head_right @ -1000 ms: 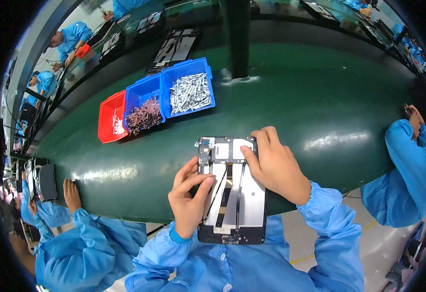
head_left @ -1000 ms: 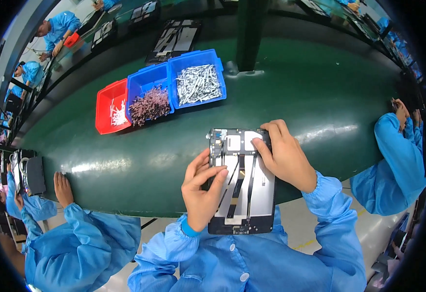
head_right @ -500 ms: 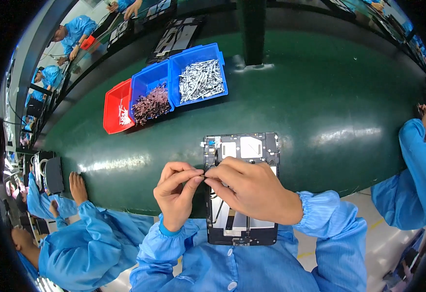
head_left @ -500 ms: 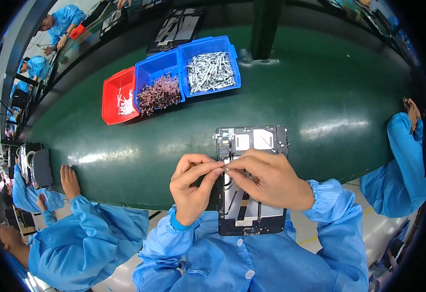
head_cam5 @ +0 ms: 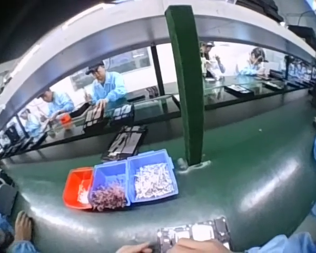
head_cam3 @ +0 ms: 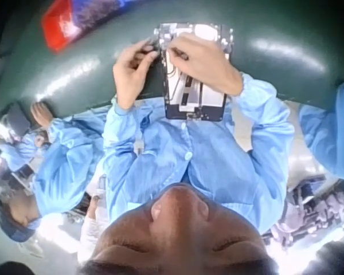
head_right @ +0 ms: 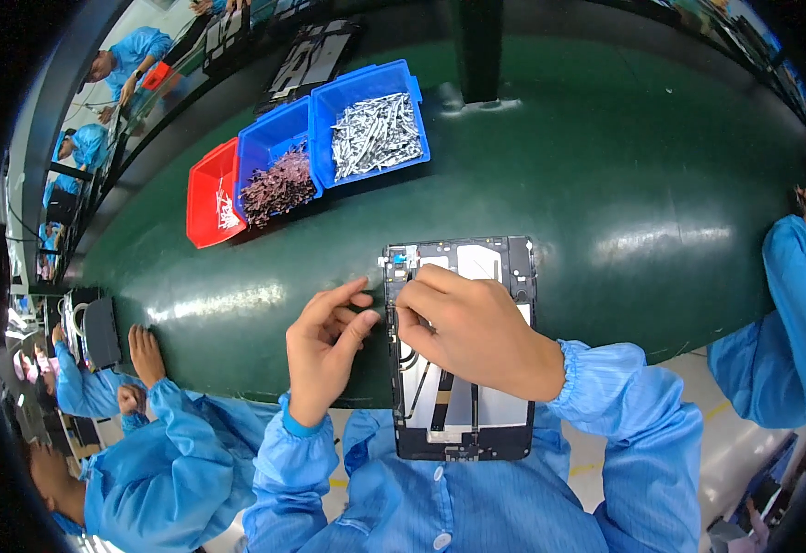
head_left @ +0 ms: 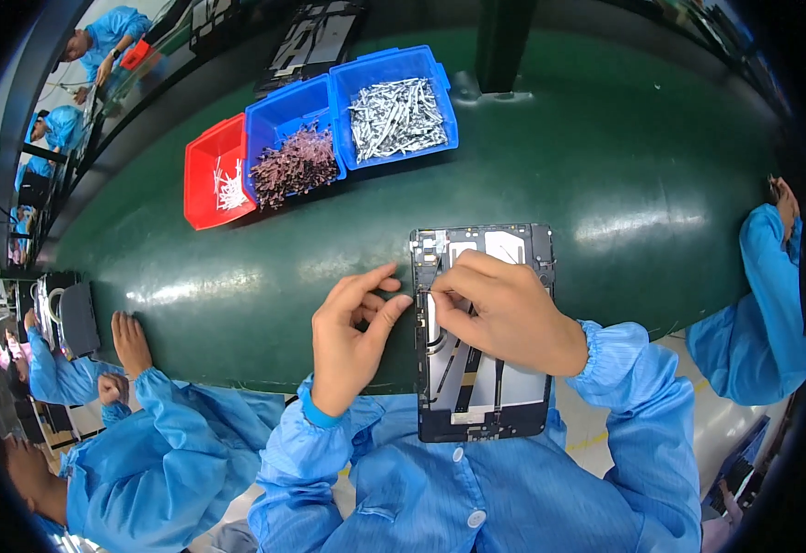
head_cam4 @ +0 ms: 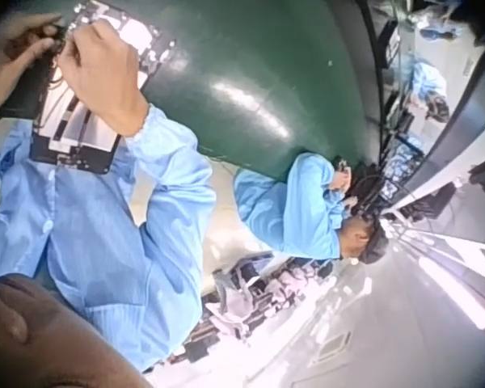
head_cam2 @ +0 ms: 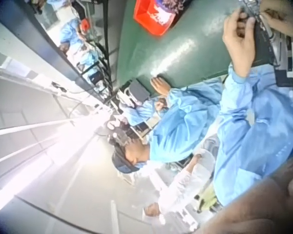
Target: The person assembles a tablet by hand, installing ribbon cables, component pins, and a battery into a tablet frame.
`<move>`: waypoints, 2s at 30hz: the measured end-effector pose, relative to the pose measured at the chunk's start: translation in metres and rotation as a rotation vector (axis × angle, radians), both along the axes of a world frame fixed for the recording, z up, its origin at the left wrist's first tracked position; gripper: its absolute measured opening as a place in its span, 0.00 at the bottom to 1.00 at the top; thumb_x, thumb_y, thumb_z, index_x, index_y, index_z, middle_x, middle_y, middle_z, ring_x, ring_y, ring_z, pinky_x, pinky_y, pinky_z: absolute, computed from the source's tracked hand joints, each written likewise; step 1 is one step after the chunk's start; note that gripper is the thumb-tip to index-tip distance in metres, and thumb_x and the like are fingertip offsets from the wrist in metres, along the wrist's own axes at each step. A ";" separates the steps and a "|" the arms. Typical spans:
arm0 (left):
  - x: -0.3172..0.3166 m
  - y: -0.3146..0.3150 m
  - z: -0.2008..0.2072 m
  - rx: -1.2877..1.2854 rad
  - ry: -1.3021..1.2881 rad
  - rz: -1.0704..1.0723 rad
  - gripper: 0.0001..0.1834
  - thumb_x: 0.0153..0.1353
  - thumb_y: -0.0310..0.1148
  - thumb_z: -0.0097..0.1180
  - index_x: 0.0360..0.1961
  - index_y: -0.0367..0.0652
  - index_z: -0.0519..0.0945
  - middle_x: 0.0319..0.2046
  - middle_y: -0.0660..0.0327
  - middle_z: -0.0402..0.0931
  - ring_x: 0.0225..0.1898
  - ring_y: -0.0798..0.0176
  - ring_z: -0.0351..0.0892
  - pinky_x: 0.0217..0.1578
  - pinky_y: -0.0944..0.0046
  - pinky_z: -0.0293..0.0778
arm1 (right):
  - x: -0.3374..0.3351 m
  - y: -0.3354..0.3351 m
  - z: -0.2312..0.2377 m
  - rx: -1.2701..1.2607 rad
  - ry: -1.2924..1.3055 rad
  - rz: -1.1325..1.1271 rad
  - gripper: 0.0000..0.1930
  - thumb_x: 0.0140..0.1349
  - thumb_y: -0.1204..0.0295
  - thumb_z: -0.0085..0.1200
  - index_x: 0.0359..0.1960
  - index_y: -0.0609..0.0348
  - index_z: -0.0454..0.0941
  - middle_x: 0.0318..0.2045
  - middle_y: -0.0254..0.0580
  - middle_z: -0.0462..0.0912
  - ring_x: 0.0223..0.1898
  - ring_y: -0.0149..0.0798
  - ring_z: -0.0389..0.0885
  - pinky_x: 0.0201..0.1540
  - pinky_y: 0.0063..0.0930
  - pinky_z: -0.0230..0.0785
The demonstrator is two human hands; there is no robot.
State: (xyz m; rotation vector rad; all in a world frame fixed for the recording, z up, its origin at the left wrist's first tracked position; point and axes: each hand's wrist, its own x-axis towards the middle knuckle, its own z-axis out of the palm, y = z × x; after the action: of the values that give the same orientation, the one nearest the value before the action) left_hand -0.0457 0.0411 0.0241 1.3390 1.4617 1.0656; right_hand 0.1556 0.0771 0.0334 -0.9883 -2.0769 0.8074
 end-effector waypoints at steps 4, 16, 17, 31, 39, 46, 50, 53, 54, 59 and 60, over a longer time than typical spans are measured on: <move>-0.008 0.012 0.008 -0.347 -0.194 -0.120 0.12 0.66 0.28 0.60 0.46 0.32 0.78 0.26 0.64 0.79 0.22 0.75 0.76 0.21 0.75 0.72 | -0.003 0.001 -0.002 -0.016 -0.069 -0.003 0.03 0.54 0.78 0.60 0.31 0.61 0.79 0.26 0.40 0.76 0.23 0.40 0.79 0.26 0.32 0.73; -0.009 0.024 0.010 -0.449 -0.252 -0.163 0.06 0.63 0.26 0.61 0.38 0.34 0.78 0.26 0.63 0.79 0.21 0.75 0.77 0.19 0.75 0.71 | -0.003 0.000 -0.005 0.127 -0.171 0.045 0.05 0.55 0.74 0.61 0.31 0.58 0.78 0.26 0.36 0.73 0.23 0.38 0.78 0.24 0.31 0.72; -0.009 0.025 0.011 -0.452 -0.252 -0.164 0.06 0.63 0.26 0.61 0.38 0.34 0.78 0.26 0.63 0.79 0.21 0.75 0.77 0.19 0.75 0.71 | -0.003 0.000 -0.006 0.147 -0.147 0.047 0.06 0.55 0.74 0.60 0.28 0.59 0.74 0.26 0.38 0.70 0.22 0.39 0.78 0.22 0.32 0.72; -0.007 0.024 0.009 -0.418 -0.180 -0.160 0.05 0.63 0.24 0.61 0.36 0.34 0.78 0.25 0.63 0.79 0.21 0.75 0.77 0.19 0.76 0.72 | -0.002 0.001 -0.008 0.117 -0.144 0.044 0.05 0.55 0.75 0.61 0.30 0.59 0.78 0.25 0.37 0.72 0.22 0.38 0.77 0.22 0.31 0.71; -0.004 0.022 0.008 -0.420 -0.209 -0.149 0.04 0.62 0.22 0.60 0.36 0.34 0.77 0.25 0.63 0.79 0.23 0.74 0.79 0.19 0.75 0.74 | 0.000 0.001 -0.008 0.090 -0.120 0.040 0.05 0.54 0.76 0.61 0.29 0.60 0.78 0.24 0.37 0.73 0.21 0.39 0.78 0.22 0.31 0.71; -0.001 0.022 0.008 -0.440 -0.257 -0.129 0.04 0.60 0.19 0.59 0.34 0.34 0.75 0.26 0.60 0.80 0.23 0.71 0.80 0.19 0.74 0.76 | 0.000 0.002 -0.008 0.086 -0.102 0.039 0.05 0.53 0.76 0.62 0.30 0.60 0.78 0.24 0.37 0.73 0.21 0.38 0.78 0.22 0.31 0.71; 0.000 0.020 0.009 -0.450 -0.252 -0.096 0.05 0.59 0.18 0.59 0.33 0.33 0.75 0.27 0.58 0.80 0.23 0.70 0.81 0.19 0.72 0.77 | -0.002 0.001 -0.008 0.091 -0.095 0.034 0.05 0.53 0.77 0.62 0.30 0.60 0.78 0.25 0.37 0.74 0.22 0.39 0.78 0.22 0.31 0.71; 0.001 0.021 0.006 -0.429 -0.268 -0.099 0.05 0.59 0.17 0.57 0.33 0.34 0.74 0.28 0.58 0.80 0.25 0.69 0.82 0.19 0.72 0.78 | -0.001 0.000 -0.006 0.082 -0.092 0.017 0.04 0.52 0.78 0.61 0.30 0.60 0.78 0.25 0.37 0.74 0.22 0.38 0.78 0.23 0.31 0.72; 0.001 0.020 0.005 -0.423 -0.281 -0.102 0.04 0.59 0.17 0.57 0.33 0.33 0.74 0.29 0.57 0.80 0.25 0.69 0.82 0.20 0.72 0.79 | -0.001 0.000 -0.005 0.069 -0.083 0.007 0.04 0.52 0.78 0.61 0.30 0.60 0.78 0.25 0.37 0.74 0.21 0.38 0.78 0.23 0.31 0.72; -0.002 0.021 0.003 -0.395 -0.310 -0.125 0.05 0.59 0.18 0.58 0.34 0.33 0.74 0.31 0.58 0.79 0.25 0.70 0.82 0.20 0.72 0.79 | 0.003 -0.003 -0.001 0.023 -0.086 -0.049 0.05 0.51 0.78 0.61 0.28 0.60 0.77 0.25 0.39 0.75 0.21 0.39 0.79 0.24 0.31 0.73; -0.003 0.022 0.004 -0.397 -0.298 -0.138 0.06 0.59 0.19 0.59 0.35 0.34 0.74 0.32 0.59 0.79 0.25 0.70 0.81 0.20 0.72 0.78 | 0.003 -0.003 -0.001 0.008 -0.096 -0.071 0.05 0.50 0.78 0.61 0.28 0.60 0.77 0.25 0.39 0.75 0.21 0.40 0.79 0.24 0.31 0.73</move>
State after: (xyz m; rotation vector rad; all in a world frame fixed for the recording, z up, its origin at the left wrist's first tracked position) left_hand -0.0482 0.0627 0.0278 0.9398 1.2573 0.7939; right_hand 0.1585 0.0736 0.0325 -1.1098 -2.1107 0.7282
